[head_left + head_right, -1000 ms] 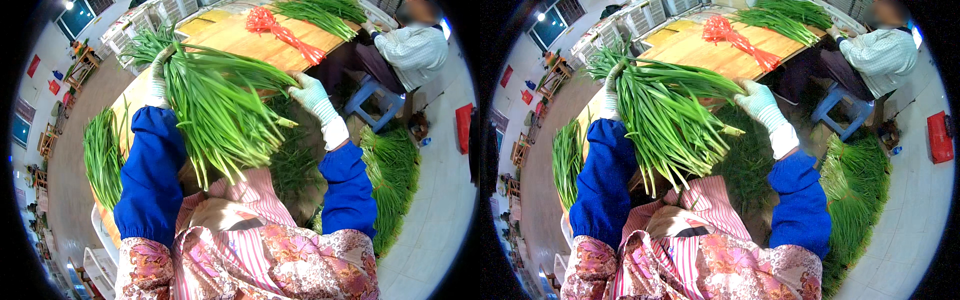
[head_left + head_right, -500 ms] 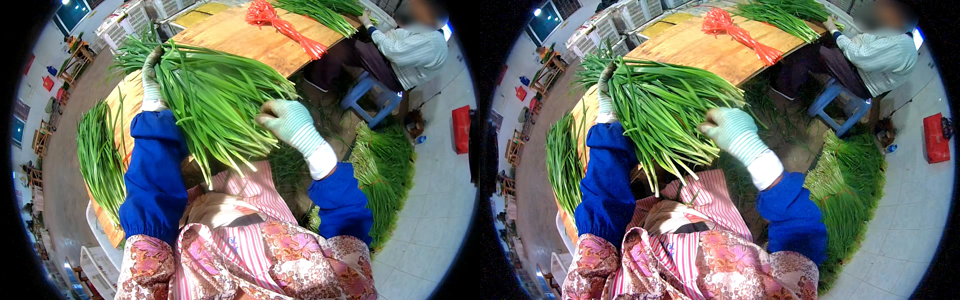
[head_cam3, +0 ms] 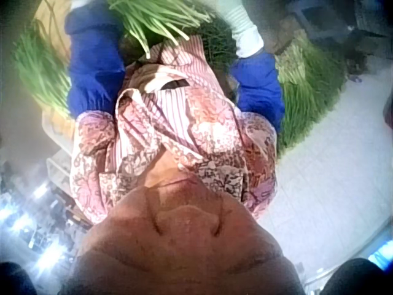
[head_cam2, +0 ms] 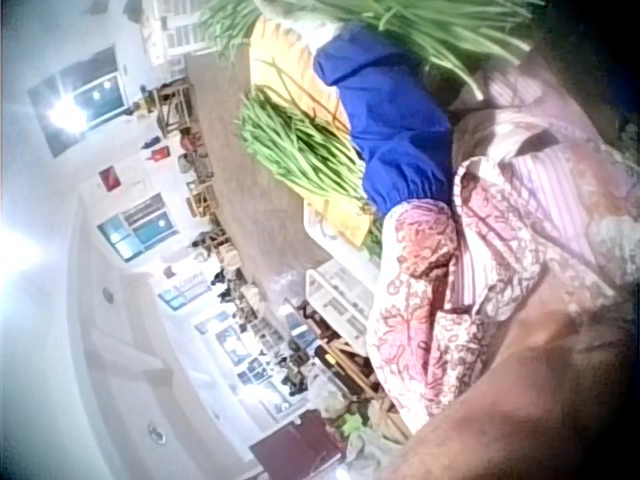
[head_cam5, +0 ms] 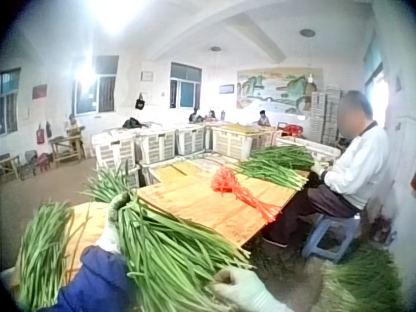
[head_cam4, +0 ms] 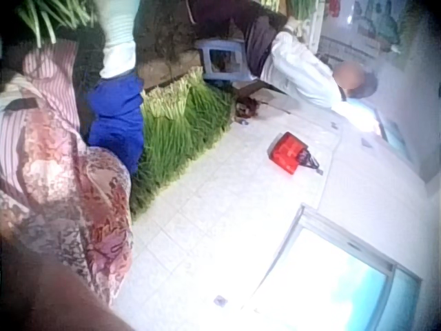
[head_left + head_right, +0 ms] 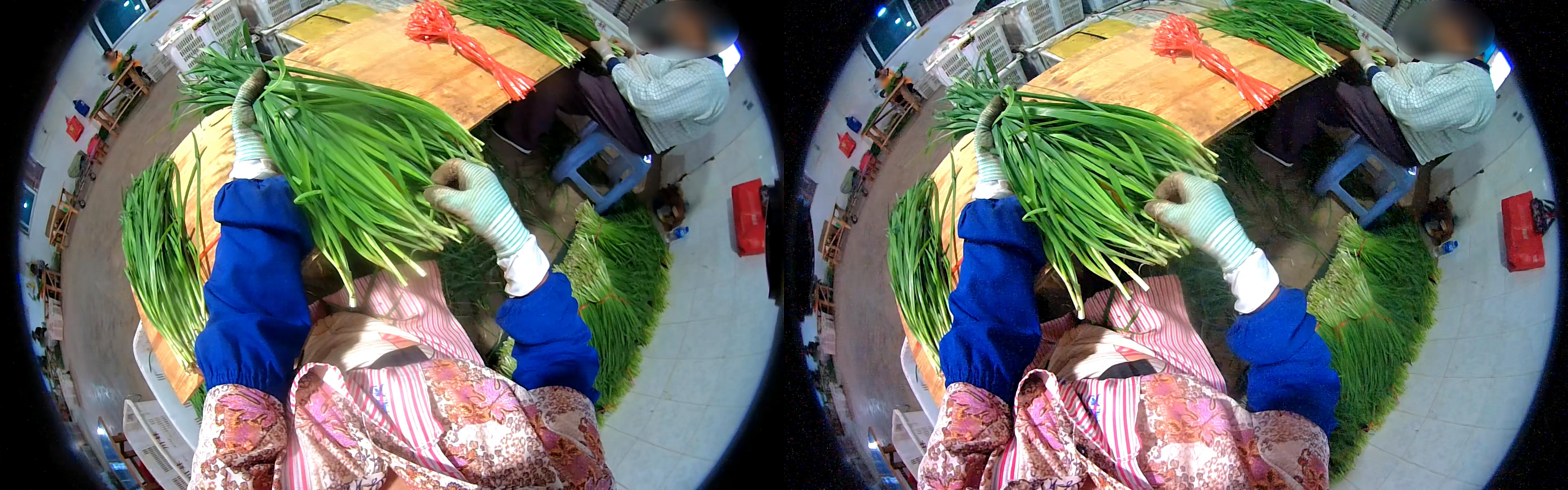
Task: The person sorts and bundles green chives by hand on a wooden table, picking up handfuls from a pile, aligning them, and placing them into white plastic crates.
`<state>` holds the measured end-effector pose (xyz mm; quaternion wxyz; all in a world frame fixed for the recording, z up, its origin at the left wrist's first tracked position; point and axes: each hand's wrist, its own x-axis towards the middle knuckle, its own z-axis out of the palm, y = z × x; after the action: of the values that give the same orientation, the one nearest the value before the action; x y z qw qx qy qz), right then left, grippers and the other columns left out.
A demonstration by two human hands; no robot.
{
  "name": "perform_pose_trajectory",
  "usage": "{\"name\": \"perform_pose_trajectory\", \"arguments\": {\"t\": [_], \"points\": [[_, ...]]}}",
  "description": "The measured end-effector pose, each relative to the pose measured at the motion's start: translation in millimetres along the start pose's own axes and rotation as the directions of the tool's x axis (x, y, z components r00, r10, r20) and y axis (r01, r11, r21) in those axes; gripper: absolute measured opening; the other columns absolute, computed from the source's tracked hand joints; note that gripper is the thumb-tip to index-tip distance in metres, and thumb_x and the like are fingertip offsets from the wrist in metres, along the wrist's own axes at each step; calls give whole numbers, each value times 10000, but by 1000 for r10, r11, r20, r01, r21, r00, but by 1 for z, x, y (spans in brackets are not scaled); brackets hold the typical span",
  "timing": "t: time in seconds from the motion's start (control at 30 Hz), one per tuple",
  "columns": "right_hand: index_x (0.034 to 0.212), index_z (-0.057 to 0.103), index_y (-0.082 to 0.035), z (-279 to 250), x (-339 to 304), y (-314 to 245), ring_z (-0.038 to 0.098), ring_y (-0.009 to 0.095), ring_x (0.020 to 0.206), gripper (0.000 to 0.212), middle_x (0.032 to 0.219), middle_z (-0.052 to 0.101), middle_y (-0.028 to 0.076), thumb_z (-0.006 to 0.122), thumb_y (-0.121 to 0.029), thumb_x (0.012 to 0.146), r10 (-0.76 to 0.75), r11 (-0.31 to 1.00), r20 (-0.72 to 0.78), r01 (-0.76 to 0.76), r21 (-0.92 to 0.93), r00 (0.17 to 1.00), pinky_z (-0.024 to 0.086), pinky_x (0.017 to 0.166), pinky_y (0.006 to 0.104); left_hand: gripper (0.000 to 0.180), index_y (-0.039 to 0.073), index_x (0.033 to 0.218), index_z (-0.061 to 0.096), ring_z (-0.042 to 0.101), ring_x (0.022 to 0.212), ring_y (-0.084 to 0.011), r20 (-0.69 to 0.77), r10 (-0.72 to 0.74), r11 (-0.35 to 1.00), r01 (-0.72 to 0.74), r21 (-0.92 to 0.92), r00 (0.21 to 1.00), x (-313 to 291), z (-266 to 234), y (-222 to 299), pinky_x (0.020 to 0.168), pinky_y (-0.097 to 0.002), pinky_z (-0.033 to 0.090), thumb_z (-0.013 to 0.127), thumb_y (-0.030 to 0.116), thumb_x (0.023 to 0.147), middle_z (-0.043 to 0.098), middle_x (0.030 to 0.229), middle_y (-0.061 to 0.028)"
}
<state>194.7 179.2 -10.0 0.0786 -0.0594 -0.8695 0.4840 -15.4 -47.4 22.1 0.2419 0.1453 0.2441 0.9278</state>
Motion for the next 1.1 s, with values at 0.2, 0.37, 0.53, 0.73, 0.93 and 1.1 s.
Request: {"name": "perform_pose_trajectory", "arguments": {"t": [0.2,0.37,0.53,0.73,0.93,1.1], "points": [[790,619,5,-14,-6,9,561,114,609,244,658,608,78,650,-230,731,33,962,29,-39,272,999,458,562,273,202,52,930,617,644,696,-303,49,-38,999,37,23,998,16,-28,18,627,-452,558,558,224,843,658,843,-136],[824,634,-64,-44,-29,55,618,318,755,196,818,633,159,622,-237,734,-33,837,-170,-66,-543,985,502,673,379,204,55,923,618,645,698,-295,4,-34,998,34,55,999,11,-20,15,651,-452,555,566,233,837,661,844,-135],[927,665,-57,-57,-39,15,636,211,773,196,869,648,117,632,-147,757,-24,988,-17,26,150,1000,498,689,296,190,65,906,623,642,720,-287,-61,20,998,-16,66,998,7,-23,16,662,-445,552,558,230,839,658,849,-125],[846,629,-90,1,-9,-12,613,321,771,250,802,623,140,586,-325,777,-273,760,111,285,-585,956,485,669,413,218,49,951,630,646,738,-282,129,10,998,-18,62,992,16,-20,21,667,-434,557,527,219,861,661,866,-128],[819,612,-95,11,-11,-1,608,303,721,168,761,615,114,597,-250,756,-251,748,-2,193,-635,968,485,613,394,201,51,931,637,646,728,-260,121,50,994,-60,88,991,12,-19,28,658,-404,557,556,214,846,662,856,-125],[797,597,-95,0,-37,35,602,314,684,103,729,600,117,586,-183,746,-191,710,38,165,-684,981,479,594,408,200,55,927,637,643,723,-247,12,77,994,-78,81,997,4,6,-1,664,-385,554,586,219,824,662,850,-115]]}}
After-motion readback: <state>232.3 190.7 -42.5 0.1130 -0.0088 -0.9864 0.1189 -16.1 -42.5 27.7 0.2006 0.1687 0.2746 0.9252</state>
